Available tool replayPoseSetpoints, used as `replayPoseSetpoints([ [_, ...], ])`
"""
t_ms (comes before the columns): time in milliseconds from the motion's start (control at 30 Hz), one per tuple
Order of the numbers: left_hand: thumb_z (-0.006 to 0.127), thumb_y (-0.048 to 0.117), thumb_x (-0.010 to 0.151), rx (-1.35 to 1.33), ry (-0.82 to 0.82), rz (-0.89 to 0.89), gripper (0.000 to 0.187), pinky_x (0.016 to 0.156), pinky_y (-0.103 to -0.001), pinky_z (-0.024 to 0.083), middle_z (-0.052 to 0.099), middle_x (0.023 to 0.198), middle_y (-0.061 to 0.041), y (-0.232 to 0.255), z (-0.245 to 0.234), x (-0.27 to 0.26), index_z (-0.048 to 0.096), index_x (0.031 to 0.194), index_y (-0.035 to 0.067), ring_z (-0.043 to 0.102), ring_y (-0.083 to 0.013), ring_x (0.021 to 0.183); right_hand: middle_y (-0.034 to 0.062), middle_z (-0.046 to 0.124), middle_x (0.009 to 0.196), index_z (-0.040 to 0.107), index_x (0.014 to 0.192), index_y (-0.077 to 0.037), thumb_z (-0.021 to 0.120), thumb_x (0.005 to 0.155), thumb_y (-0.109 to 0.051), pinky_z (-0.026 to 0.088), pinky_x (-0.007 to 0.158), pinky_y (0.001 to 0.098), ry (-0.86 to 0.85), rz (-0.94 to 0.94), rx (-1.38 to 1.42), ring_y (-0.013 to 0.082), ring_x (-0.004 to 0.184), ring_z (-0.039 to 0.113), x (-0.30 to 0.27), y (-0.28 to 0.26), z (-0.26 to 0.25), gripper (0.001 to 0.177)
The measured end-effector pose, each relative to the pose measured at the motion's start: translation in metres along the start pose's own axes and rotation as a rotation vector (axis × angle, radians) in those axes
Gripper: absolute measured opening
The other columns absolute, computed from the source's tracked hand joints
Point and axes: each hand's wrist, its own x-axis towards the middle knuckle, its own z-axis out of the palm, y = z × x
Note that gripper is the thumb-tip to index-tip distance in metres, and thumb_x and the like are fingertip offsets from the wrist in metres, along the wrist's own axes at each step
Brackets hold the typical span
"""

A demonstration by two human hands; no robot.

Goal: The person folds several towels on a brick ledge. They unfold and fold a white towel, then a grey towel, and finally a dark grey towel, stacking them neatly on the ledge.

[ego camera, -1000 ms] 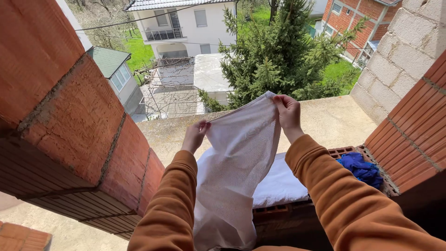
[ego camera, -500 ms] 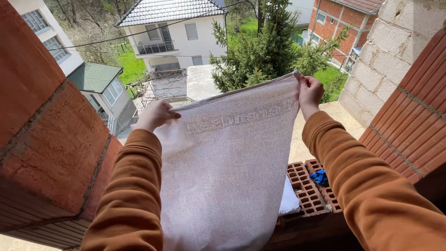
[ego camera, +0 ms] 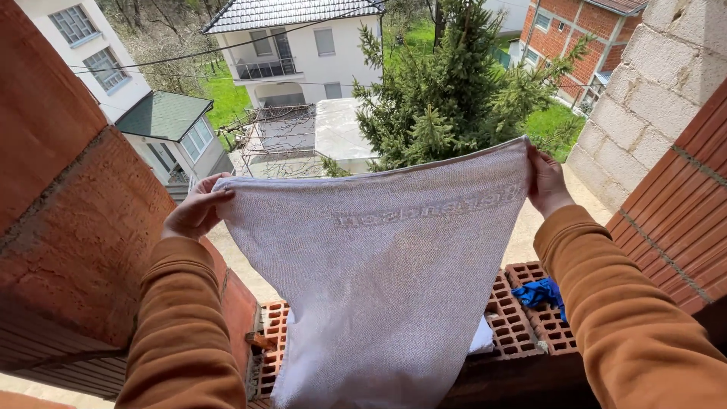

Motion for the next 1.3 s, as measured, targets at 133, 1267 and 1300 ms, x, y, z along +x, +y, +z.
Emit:
replayPoseSetpoints([
  [133, 0.082, 0.01, 0.081, -0.003, 0.118, -0.09, 0.03, 0.067, -0.033, 0.06, 0.075, 0.088, -0.011, -0.075, -0.008, 0.042, 0.071, 0.108, 0.004, 0.074, -0.0209, 0.073, 0.0022, 0.074, 0.081, 0.074, 0.091, -0.015, 0.083, 0.092, -0.036, 0.061, 0.068, 0.0242, -0.061, 0.162, -0.013, 0.013, 0.073, 0.076, 0.02, 0.064, -0.033, 0.023],
  [1267, 0.054, 0.046, 0.101, 0.552, 0.345, 0.189, 0.042, 0.069, -0.049, 0.057, 0.074, 0.069, -0.011, -0.121, 0.356, 0.038, 0.08, 0.087, 0.017, 0.073, -0.0393, 0.084, -0.0011, 0.073, 0.08, 0.07, 0.106, -0.01, 0.076, 0.095, -0.036, 0.059, 0.052, 0.0188, -0.11, 0.055, 0.005, 0.0068, 0.069, 0.07, -0.134, 0.082, 0.166, 0.03],
  [1300, 0.05, 0.05, 0.102, 0.529, 0.312, 0.166, 0.05, 0.068, -0.045, 0.056, 0.074, 0.068, -0.011, -0.137, 0.348, 0.049, 0.08, 0.083, 0.015, 0.075, -0.0363, 0.083, 0.0001, 0.073, 0.081, 0.07, 0.106, -0.009, 0.082, 0.091, -0.037, 0.059, 0.051, 0.0185, -0.143, 0.059, -0.055, 0.0067, 0.068, 0.07, -0.128, 0.086, 0.159, 0.033],
])
